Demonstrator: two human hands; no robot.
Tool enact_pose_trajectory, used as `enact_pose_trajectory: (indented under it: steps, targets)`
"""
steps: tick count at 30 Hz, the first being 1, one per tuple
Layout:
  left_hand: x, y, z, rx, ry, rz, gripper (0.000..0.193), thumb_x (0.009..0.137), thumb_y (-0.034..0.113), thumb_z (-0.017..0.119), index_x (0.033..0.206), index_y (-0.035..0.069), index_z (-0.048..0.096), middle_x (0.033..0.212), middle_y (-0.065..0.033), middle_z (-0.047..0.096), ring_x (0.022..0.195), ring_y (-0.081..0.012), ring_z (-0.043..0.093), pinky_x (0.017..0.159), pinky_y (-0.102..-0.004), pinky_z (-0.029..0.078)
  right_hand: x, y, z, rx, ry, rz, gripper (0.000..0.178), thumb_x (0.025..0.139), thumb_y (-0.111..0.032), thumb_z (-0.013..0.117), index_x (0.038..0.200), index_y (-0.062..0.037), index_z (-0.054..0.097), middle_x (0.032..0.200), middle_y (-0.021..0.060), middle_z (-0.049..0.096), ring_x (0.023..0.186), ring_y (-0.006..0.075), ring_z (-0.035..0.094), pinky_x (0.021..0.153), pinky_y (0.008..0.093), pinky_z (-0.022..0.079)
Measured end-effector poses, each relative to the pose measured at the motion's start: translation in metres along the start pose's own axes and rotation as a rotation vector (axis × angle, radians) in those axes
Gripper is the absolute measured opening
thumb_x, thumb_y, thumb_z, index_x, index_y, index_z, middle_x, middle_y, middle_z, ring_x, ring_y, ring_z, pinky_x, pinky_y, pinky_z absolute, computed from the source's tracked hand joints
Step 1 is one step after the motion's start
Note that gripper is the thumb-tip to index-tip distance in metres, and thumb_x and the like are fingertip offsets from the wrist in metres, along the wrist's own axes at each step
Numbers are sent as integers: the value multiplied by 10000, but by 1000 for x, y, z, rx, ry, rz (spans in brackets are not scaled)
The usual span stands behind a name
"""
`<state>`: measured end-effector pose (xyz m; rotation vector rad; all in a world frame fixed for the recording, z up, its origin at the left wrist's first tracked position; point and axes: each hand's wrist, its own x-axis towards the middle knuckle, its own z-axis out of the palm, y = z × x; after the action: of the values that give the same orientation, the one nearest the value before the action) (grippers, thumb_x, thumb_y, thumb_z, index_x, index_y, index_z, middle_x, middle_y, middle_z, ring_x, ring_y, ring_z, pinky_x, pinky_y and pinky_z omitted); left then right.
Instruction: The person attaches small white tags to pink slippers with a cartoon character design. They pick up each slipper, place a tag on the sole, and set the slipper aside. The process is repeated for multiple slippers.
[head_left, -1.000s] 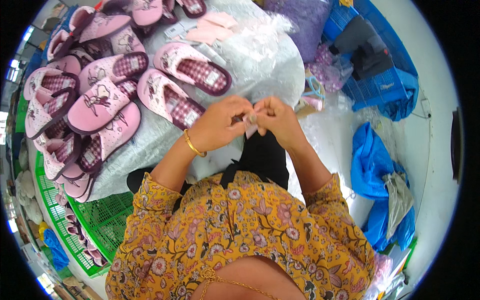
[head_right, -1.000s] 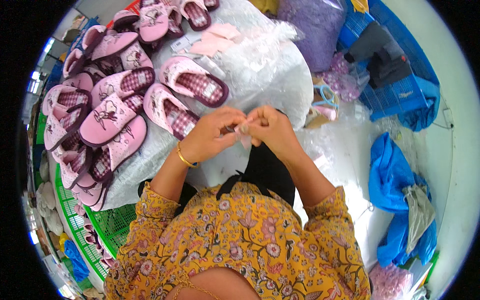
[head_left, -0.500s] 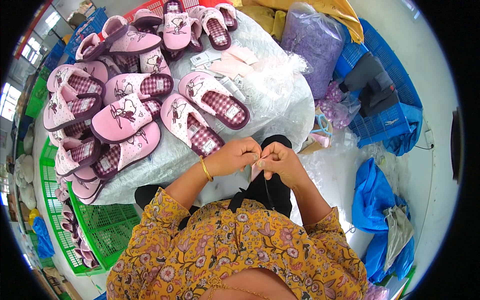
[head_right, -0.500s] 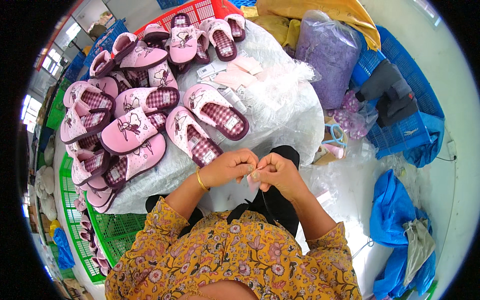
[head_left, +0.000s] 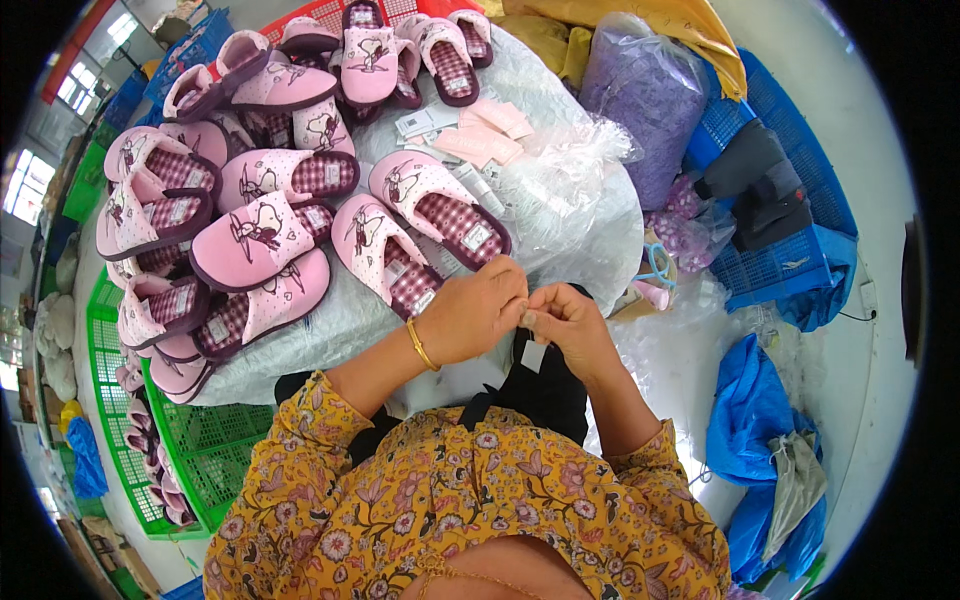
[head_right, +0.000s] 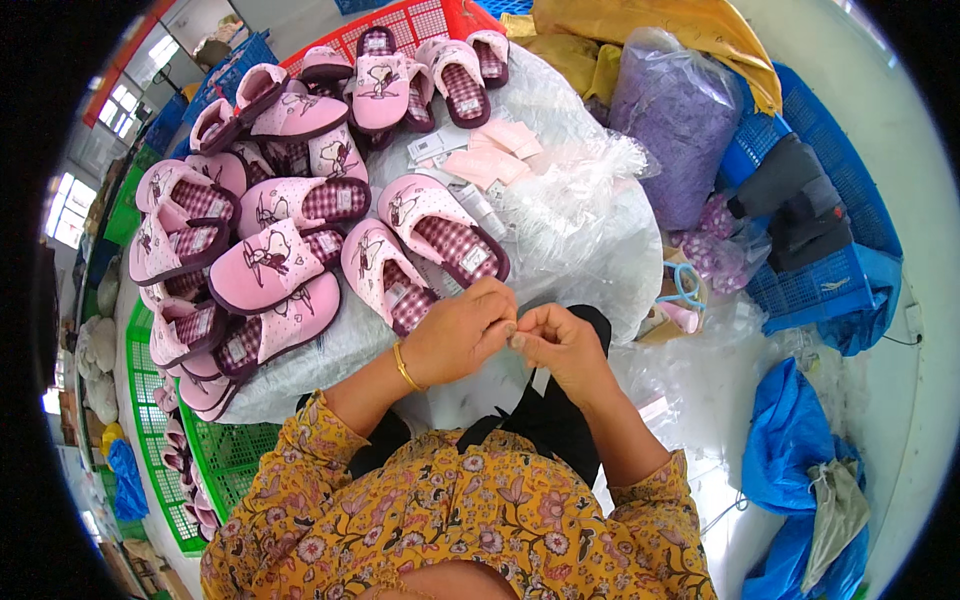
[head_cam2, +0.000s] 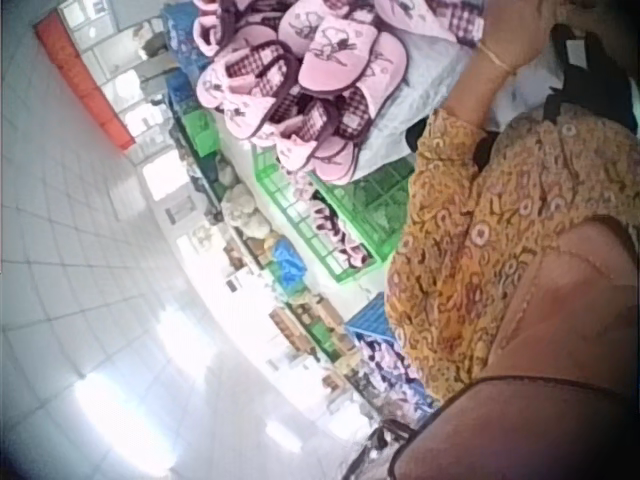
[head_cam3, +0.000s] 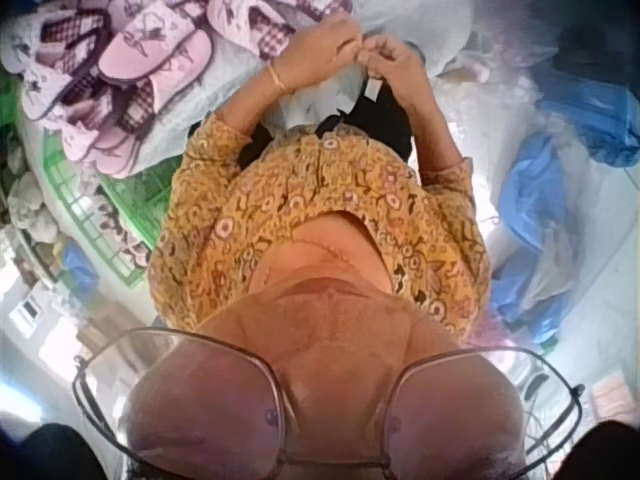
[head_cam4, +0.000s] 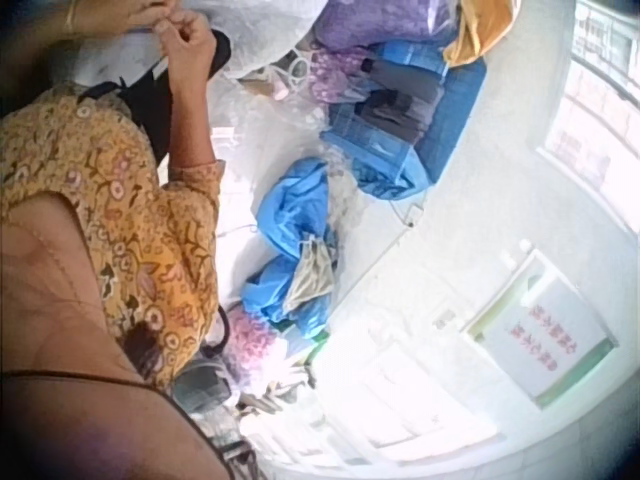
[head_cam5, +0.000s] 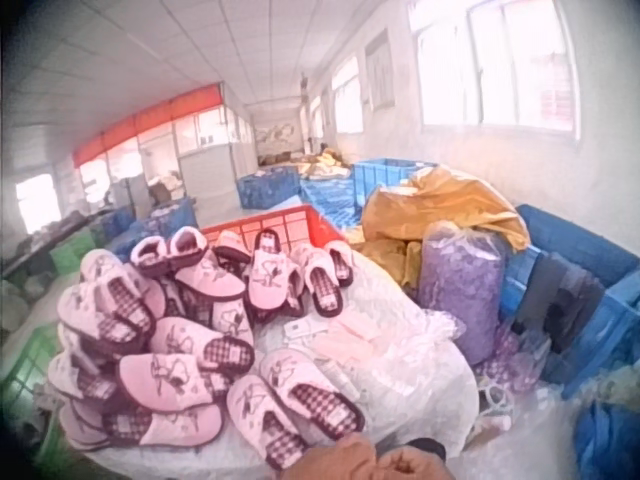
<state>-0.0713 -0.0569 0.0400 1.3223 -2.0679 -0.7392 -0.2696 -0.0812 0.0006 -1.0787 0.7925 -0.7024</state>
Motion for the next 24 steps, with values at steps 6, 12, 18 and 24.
enact_pose_trajectory:
  steps: [6, 12, 18, 24]
  targets:
    - [39, -36, -57, 71, 287, -37, 168, 877, 145, 638, 1004, 35, 646, 972, -115, 627, 885, -273, 635, 798, -348, 500, 6, 7, -11, -52, 44, 17, 131, 891, -76, 695, 996, -24, 635, 839, -22, 609, 699, 48, 522, 630, 206, 438]
    - [113, -151, -134, 369, 270, -330, 239, 843, 162, 686, 1039, 25, 683, 998, -130, 680, 901, -249, 662, 818, -327, 512, 10, 20, -22, -10, 22, 42, 245, 907, -79, 671, 1138, -14, 625, 873, -15, 625, 742, 51, 546, 675, 201, 454]
    - [140, -218, -136, 653, 109, -564, 427, 832, 272, 677, 1227, 113, 659, 1249, -171, 623, 1122, -342, 623, 959, -406, 502, 13, 39, -43, -25, 90, 111, 227, 903, -68, 667, 1117, -7, 627, 883, -10, 637, 759, 52, 559, 681, 205, 457]
    - [158, -244, -129, 707, 5, -594, 529, 818, 328, 657, 1307, 134, 596, 1335, -157, 559, 1225, -337, 553, 1033, -433, 450, 16, 75, -66, 39, 134, 135, 212, 896, -77, 683, 1089, -7, 627, 859, -3, 638, 703, 55, 558, 623, 203, 456]
